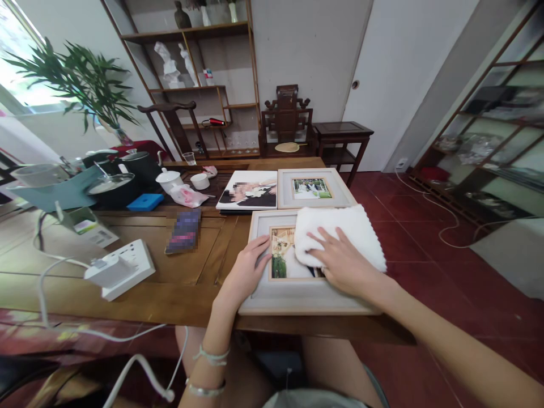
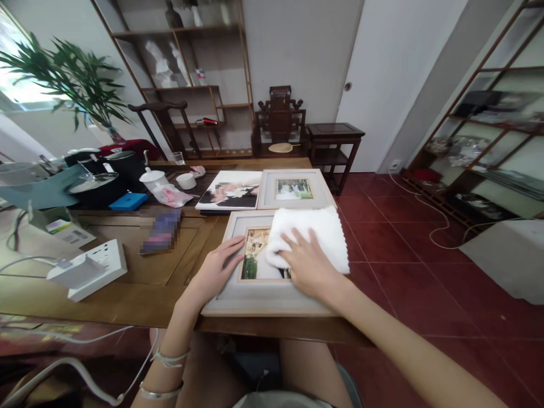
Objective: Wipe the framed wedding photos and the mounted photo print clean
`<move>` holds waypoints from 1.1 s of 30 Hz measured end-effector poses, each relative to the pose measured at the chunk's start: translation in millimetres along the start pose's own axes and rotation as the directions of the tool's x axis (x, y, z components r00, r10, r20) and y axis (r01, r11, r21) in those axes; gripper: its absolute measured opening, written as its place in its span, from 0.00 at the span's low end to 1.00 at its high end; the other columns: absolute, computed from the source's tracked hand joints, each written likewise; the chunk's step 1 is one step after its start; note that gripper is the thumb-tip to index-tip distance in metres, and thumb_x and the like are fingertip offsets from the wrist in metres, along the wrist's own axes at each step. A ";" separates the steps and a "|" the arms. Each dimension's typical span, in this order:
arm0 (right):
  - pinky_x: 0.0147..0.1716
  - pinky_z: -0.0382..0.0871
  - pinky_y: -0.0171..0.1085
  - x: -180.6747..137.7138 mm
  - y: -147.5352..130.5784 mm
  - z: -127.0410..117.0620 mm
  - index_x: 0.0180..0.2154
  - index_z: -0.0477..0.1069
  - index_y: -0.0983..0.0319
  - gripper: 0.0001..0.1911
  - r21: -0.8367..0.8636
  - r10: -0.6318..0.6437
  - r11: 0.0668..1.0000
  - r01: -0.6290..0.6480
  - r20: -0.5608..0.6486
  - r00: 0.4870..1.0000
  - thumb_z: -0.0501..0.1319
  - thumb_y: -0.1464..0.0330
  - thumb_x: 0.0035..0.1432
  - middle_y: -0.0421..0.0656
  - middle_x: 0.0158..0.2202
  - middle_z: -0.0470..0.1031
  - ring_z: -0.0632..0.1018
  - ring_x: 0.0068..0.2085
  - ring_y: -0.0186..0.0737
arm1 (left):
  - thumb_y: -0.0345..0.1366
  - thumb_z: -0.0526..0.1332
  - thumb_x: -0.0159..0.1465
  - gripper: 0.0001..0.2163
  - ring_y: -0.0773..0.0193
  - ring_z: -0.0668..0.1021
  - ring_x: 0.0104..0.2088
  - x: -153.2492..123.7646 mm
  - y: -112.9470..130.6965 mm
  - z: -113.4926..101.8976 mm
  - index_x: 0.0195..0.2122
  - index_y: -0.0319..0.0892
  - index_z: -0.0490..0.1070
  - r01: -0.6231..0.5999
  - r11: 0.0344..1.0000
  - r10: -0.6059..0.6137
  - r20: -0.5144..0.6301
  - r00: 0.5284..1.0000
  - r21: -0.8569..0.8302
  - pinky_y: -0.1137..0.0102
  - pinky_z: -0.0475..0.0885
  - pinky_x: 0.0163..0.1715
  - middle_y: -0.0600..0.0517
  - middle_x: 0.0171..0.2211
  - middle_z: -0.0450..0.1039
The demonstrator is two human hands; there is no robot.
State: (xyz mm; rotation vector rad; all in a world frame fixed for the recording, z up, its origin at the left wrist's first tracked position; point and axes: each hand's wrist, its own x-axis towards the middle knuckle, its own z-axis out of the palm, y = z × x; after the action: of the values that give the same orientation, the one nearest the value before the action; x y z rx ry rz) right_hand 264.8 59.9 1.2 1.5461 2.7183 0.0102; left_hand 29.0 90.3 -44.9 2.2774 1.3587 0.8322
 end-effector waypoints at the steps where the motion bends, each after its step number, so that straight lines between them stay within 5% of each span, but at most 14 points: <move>1: 0.58 0.46 0.64 -11.8 -8.9 -5.0 0.53 0.69 0.64 0.30 0.036 -0.013 0.999 0.012 0.044 0.999 0.53 0.80 0.47 0.51 0.63 0.58 0.54 0.64 0.61 | 0.33 0.54 0.65 0.17 0.57 0.70 0.57 -0.1 -0.3 0.5 0.54 0.37 0.69 -0.004 1.000 0.004 -0.003 1.000 -0.001 0.59 0.62 0.59 0.43 0.57 0.67; 7: 0.56 0.51 0.67 -62.0 -46.8 -23.8 0.53 0.70 0.61 0.31 0.204 -0.136 0.976 0.083 0.262 0.956 0.55 0.79 0.45 0.51 0.65 0.54 0.53 0.64 0.65 | 0.34 0.54 0.66 0.17 0.57 0.69 0.58 -0.3 0.6 -0.8 0.54 0.36 0.68 -0.002 1.000 0.002 0.016 1.000 0.005 0.60 0.62 0.59 0.43 0.58 0.66; 12: 0.62 0.47 0.57 -41.8 -22.6 -6.5 0.52 0.69 0.59 0.31 0.255 -0.142 0.959 0.122 0.061 0.988 0.55 0.78 0.44 0.47 0.64 0.58 0.53 0.65 0.52 | 0.34 0.54 0.66 0.18 0.56 0.68 0.59 0.3 2.7 -4.9 0.55 0.37 0.67 0.002 1.000 -0.002 0.054 0.999 0.003 0.60 0.61 0.60 0.43 0.58 0.65; 17: 0.62 0.44 0.56 12.4 24.3 12.3 0.52 0.68 0.64 0.26 0.083 -0.085 0.991 0.102 -0.181 0.980 0.56 0.75 0.50 0.53 0.64 0.56 0.51 0.66 0.52 | 0.34 0.54 0.66 0.18 0.57 0.67 0.59 0.9 5.4 -8.2 0.56 0.36 0.67 0.010 1.000 -0.010 0.079 0.997 0.003 0.61 0.61 0.60 0.43 0.59 0.64; 20: 0.61 0.44 0.58 41.8 41.0 12.9 0.53 0.67 0.65 0.25 0.000 -0.089 0.996 0.091 -0.216 0.972 0.55 0.75 0.52 0.53 0.65 0.55 0.50 0.66 0.54 | 0.34 0.54 0.66 0.18 0.57 0.68 0.59 0.2 6.0 -8.6 0.56 0.38 0.67 0.017 1.000 -0.017 0.073 0.997 -0.004 0.61 0.61 0.60 0.44 0.59 0.64; 25: 0.61 0.39 0.61 51.1 37.8 7.8 0.53 0.68 0.65 0.27 0.019 -0.165 0.985 0.169 -0.131 0.977 0.54 0.77 0.49 0.51 0.65 0.52 0.46 0.66 0.54 | 0.34 0.54 0.66 0.17 0.58 0.68 0.58 -1.4 3.8 -5.5 0.55 0.37 0.68 0.022 1.000 -0.022 0.035 0.999 -0.020 0.61 0.61 0.60 0.43 0.58 0.65; 33: 0.59 0.43 0.64 -25.8 -30.1 -18.0 0.53 0.70 0.60 0.29 0.283 -0.232 0.940 0.188 0.127 0.964 0.54 0.77 0.47 0.50 0.65 0.54 0.50 0.65 0.57 | 0.32 0.50 0.66 0.17 0.59 0.69 0.58 -1.5 0.8 -0.2 0.54 0.37 0.68 -0.001 0.999 0.000 -0.015 1.000 -0.046 0.60 0.62 0.60 0.43 0.57 0.67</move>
State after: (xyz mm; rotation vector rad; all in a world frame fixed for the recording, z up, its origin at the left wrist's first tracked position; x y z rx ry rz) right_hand 251.8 22.4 19.1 1.2292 2.8294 -0.4836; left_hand 28.9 88.6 -44.8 2.2411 1.3308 0.8731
